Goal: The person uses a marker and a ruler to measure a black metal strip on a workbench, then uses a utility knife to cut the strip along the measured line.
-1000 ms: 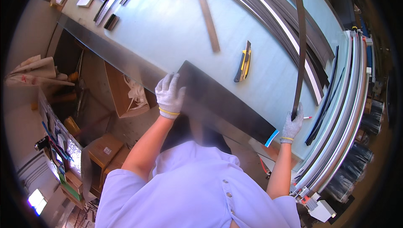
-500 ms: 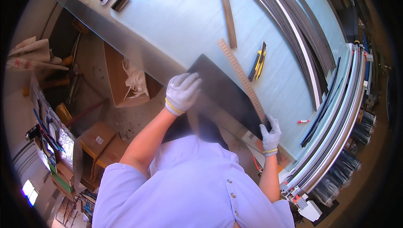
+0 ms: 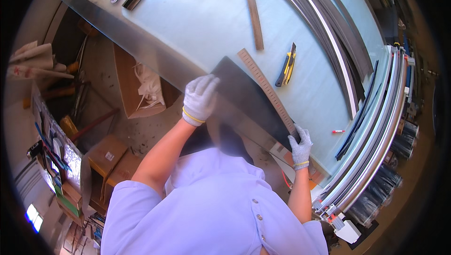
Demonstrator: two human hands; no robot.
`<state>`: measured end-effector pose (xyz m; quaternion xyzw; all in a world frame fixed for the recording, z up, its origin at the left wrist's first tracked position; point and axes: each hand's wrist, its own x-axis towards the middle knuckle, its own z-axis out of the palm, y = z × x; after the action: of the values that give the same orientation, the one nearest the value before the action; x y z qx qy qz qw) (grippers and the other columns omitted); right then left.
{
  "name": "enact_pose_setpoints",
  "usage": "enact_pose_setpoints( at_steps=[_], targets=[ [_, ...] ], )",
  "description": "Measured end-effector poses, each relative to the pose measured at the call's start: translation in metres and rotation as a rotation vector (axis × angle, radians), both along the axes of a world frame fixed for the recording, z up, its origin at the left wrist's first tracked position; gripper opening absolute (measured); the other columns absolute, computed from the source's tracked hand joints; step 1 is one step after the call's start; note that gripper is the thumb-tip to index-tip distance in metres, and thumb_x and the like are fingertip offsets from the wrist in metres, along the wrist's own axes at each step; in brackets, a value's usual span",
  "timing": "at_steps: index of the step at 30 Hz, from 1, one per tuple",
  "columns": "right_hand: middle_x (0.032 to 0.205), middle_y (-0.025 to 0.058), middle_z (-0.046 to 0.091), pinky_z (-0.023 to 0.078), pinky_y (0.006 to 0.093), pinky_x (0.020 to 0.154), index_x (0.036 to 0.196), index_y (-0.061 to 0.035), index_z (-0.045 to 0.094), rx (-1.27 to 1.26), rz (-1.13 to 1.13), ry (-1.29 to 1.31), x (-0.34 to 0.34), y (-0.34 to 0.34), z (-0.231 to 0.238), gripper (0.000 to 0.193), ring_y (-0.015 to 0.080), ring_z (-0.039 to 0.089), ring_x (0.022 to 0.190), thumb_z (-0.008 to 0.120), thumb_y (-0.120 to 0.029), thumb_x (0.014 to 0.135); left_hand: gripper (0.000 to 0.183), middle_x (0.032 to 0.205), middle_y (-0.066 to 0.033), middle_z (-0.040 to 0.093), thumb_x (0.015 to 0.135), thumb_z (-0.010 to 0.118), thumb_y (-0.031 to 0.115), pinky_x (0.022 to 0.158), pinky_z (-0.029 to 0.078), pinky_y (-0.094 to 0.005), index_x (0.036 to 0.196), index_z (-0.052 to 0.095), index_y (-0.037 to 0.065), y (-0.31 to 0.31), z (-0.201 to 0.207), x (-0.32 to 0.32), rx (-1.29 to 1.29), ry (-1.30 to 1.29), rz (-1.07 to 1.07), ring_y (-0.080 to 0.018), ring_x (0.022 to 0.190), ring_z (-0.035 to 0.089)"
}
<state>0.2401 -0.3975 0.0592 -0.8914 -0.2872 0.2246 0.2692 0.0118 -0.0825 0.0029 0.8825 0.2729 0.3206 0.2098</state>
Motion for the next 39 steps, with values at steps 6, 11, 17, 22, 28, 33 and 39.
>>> enact_pose_setpoints(
  at_steps=[6,11,17,22,28,33,39],
  targets=[
    [0.108,0.0138,0.061,0.046,0.0331,0.096,0.122,0.0058,0.063,0.093,-0.023,-0.131,0.052,-0.005,-0.02,0.041,0.0229,0.06,0.104,0.07,-0.004,0.082,0.045,0.124,-0.0182,0.059,0.081,0.059,0.0,0.1,0.042,-0.0459,0.127,0.059,0.002,0.013,-0.017,-0.011,-0.079,-0.083,0.356,-0.0377,0.115,0.055],
    [0.105,0.013,0.063,0.048,0.0327,0.094,0.124,0.003,0.063,0.167,-0.105,-0.108,0.116,0.0,-0.032,0.044,0.0215,0.062,0.102,0.069,-0.003,0.082,0.041,0.121,-0.0174,0.061,0.083,0.06,0.001,0.098,0.043,-0.0457,0.123,0.061,0.003,0.026,-0.011,-0.023,-0.071,-0.026,0.238,-0.0379,0.112,0.056],
    [0.111,0.0133,0.064,0.047,0.0332,0.096,0.126,0.0027,0.061,0.052,-0.085,-0.212,0.177,0.008,-0.039,0.045,0.0243,0.063,0.103,0.07,-0.009,0.084,0.037,0.119,-0.0168,0.062,0.083,0.062,0.004,0.097,0.043,-0.0457,0.12,0.062,0.003,0.027,-0.008,-0.021,-0.086,-0.004,0.225,-0.0375,0.11,0.056],
    [0.113,0.0163,0.065,0.046,0.0431,0.095,0.117,-0.0036,0.067,-0.03,0.011,-0.692,0.149,0.049,-0.027,0.041,0.0333,0.063,0.098,0.073,-0.009,0.077,0.036,0.118,-0.0164,0.063,0.083,0.063,0.005,0.097,0.044,-0.0459,0.119,0.063,0.003,0.025,-0.009,-0.021,-0.057,0.036,0.248,-0.0371,0.11,0.056],
    [0.113,0.0187,0.065,0.044,0.0459,0.098,0.111,-0.0028,0.068,0.214,0.286,-0.358,0.01,0.105,-0.03,0.036,0.0374,0.059,0.109,0.073,-0.021,0.08,0.021,0.102,-0.0142,0.067,0.086,0.067,0.013,0.086,0.049,-0.0383,0.103,0.067,0.001,0.008,0.006,-0.033,-0.404,-0.051,0.31,-0.0321,0.094,0.062],
    [0.117,0.0168,0.059,0.041,0.0485,0.094,0.119,-0.0078,0.064,0.051,0.191,-0.398,-0.04,0.142,-0.04,0.047,0.037,0.053,0.108,0.074,-0.028,0.078,0.026,0.082,-0.0029,0.067,0.093,0.068,0.029,0.067,0.049,-0.0316,0.099,0.067,0.004,-0.023,-0.007,-0.073,-1.112,0.097,0.56,-0.0158,0.068,0.06],
    [0.113,0.0147,0.059,0.043,0.0481,0.09,0.113,-0.0122,0.068,0.141,0.346,-0.393,-0.08,0.131,-0.041,0.042,0.0355,0.053,0.105,0.074,-0.031,0.076,0.025,0.084,-0.0086,0.062,0.095,0.063,0.032,0.055,0.047,-0.0308,0.096,0.059,0.007,-0.037,0.006,-0.06,-1.919,-0.343,0.558,-0.0183,0.062,0.056]
  ],
)
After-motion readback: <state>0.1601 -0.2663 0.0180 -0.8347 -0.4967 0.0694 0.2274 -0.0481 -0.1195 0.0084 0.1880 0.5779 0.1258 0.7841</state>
